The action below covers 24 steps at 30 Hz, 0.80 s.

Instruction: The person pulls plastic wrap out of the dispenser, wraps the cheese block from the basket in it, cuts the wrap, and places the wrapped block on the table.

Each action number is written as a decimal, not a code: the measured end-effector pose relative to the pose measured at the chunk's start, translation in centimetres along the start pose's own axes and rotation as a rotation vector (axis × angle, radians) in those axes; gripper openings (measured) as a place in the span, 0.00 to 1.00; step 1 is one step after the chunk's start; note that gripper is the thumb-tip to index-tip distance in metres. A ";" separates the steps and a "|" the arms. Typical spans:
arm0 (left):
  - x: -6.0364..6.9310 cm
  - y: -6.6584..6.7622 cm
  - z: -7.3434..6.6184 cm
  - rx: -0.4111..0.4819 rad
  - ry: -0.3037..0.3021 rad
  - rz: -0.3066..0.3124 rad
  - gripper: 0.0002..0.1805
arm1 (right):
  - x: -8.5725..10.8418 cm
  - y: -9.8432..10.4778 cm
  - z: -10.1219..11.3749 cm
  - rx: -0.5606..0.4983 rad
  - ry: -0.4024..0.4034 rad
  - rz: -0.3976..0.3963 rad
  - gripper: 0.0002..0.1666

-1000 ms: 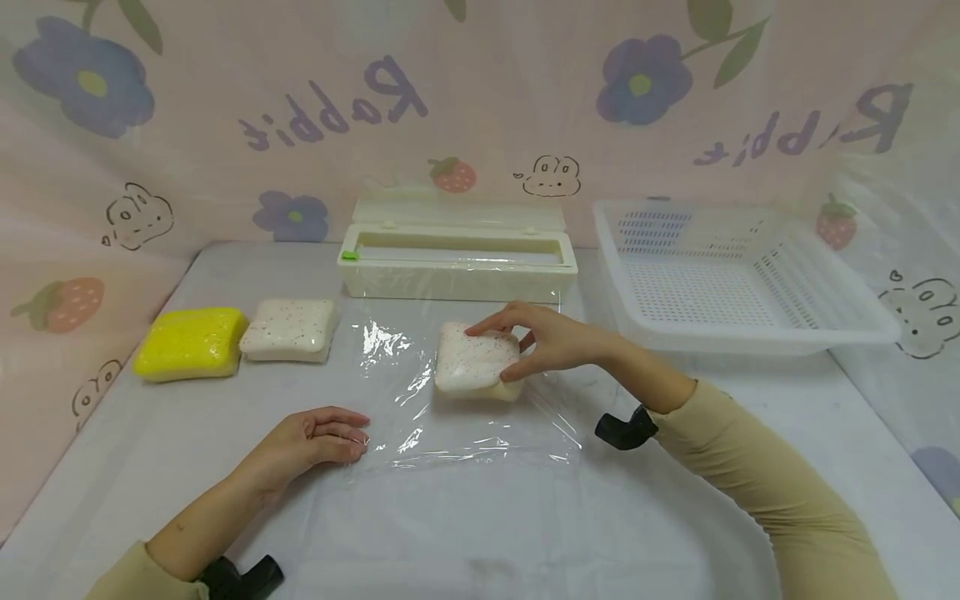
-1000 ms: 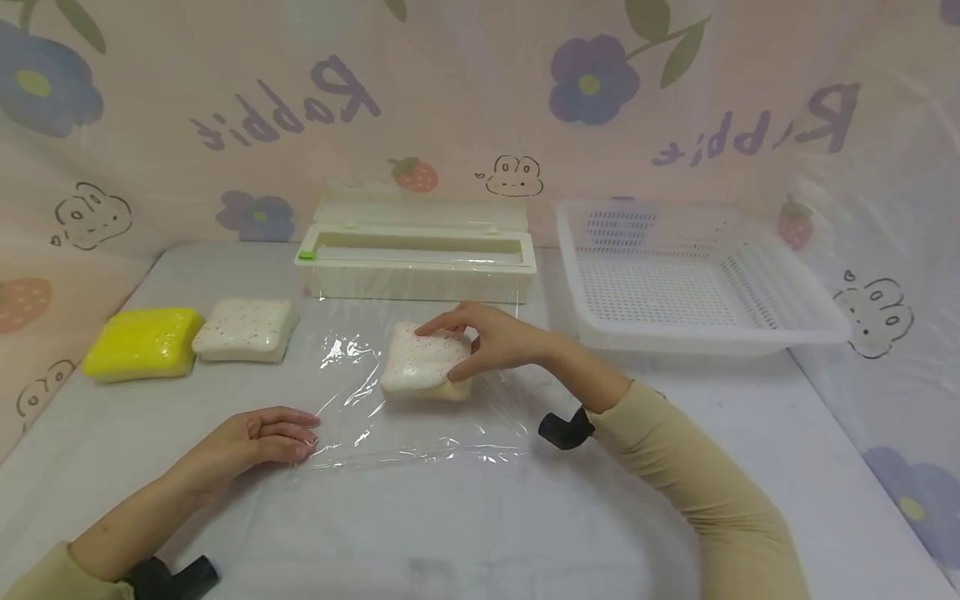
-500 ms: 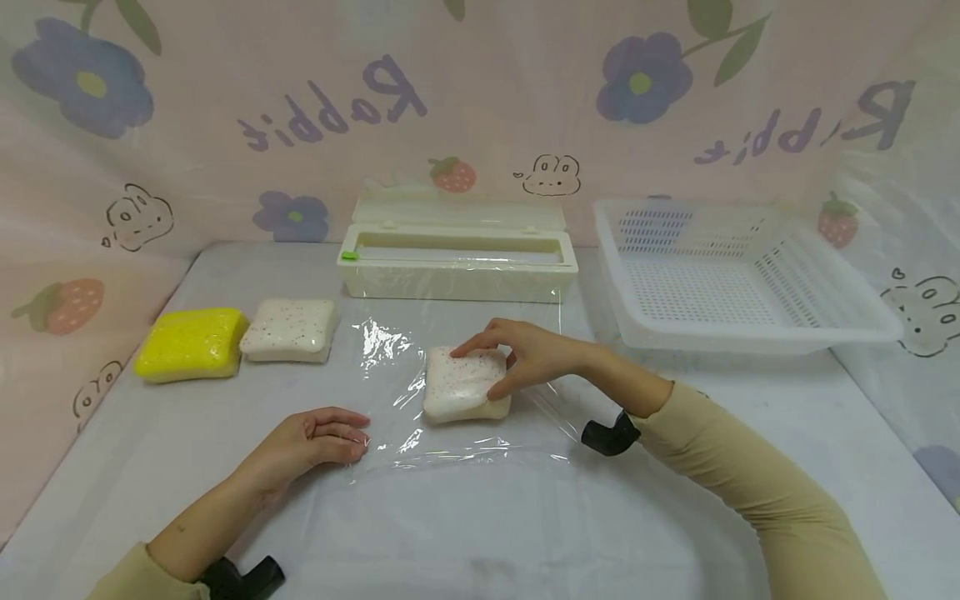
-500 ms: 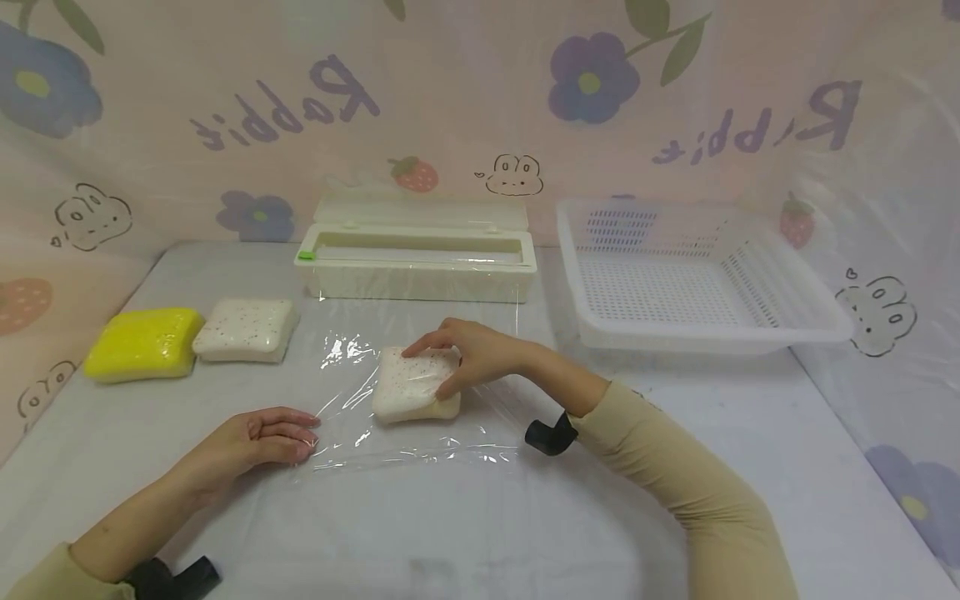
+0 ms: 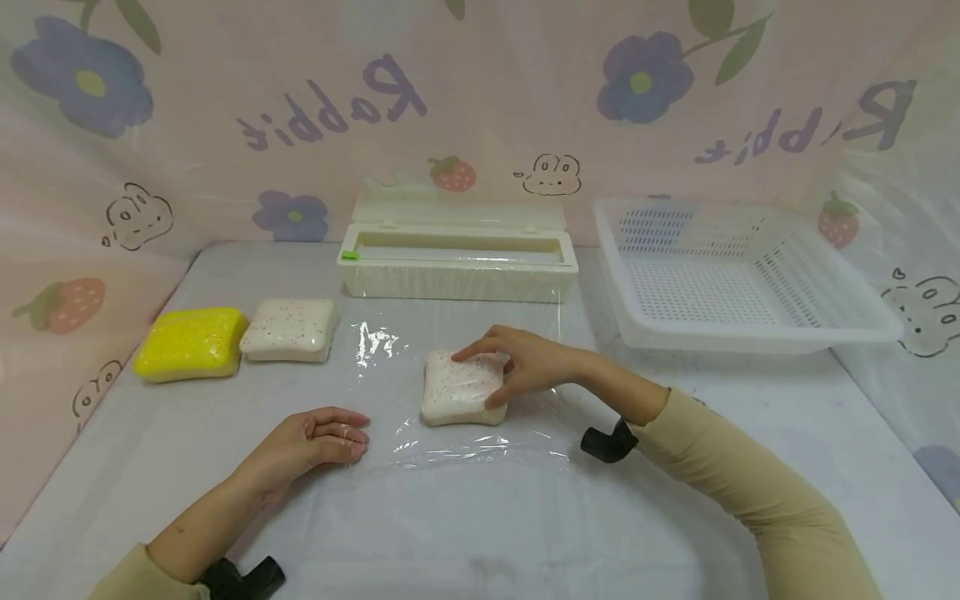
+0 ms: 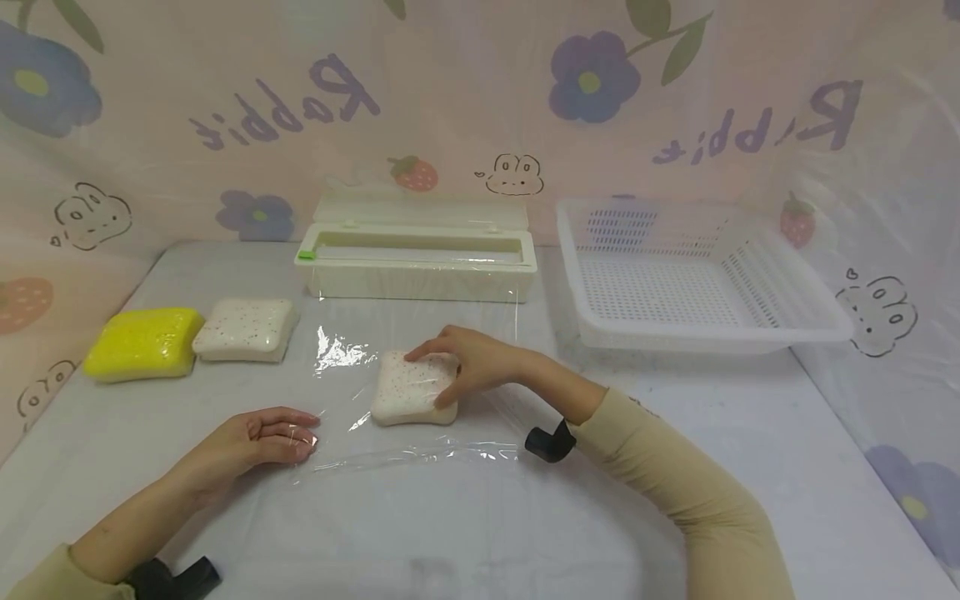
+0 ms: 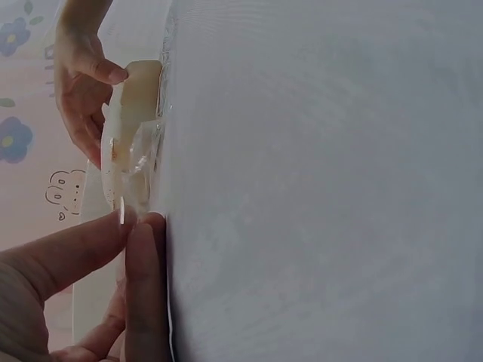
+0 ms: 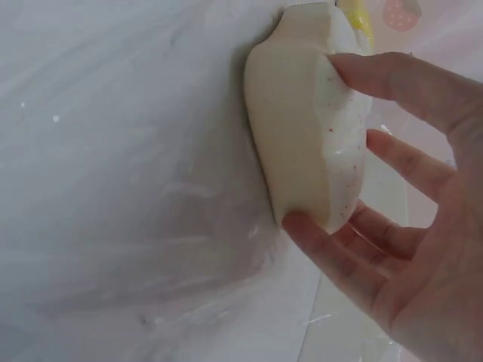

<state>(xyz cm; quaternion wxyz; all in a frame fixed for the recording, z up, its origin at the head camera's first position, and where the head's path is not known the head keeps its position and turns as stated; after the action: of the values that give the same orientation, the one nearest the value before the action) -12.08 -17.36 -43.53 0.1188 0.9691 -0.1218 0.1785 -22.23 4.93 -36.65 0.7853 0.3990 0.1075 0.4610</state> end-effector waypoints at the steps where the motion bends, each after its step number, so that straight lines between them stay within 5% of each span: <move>1: 0.0 0.0 0.0 0.000 0.000 0.000 0.30 | 0.1 -0.1 -0.1 0.000 -0.006 0.003 0.40; 9: 0.2 0.1 -0.7 -0.023 -0.004 -0.026 0.33 | 0.9 -0.3 -0.6 0.007 0.015 -0.002 0.42; 16: 0.9 0.8 -1.7 -0.170 -0.021 -0.133 0.37 | 2.8 0.2 -1.4 0.016 0.064 -0.060 0.40; 24: 1.3 0.7 -2.2 -0.313 -0.051 -0.172 0.33 | 5.0 0.9 -2.0 0.009 0.055 -0.110 0.35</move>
<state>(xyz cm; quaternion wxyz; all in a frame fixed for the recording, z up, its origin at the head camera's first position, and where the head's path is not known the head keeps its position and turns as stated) -11.84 -17.69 -40.87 0.2799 0.9499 -0.0678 0.1218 -21.11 10.25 -36.38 0.8044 0.3833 0.1529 0.4274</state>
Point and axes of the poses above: each hand's wrist, its own x-axis away from the middle knuckle, its own y-axis out of the back of the hand, z = x × y, the point moved 9 cm from there along -x, towards the middle knuckle
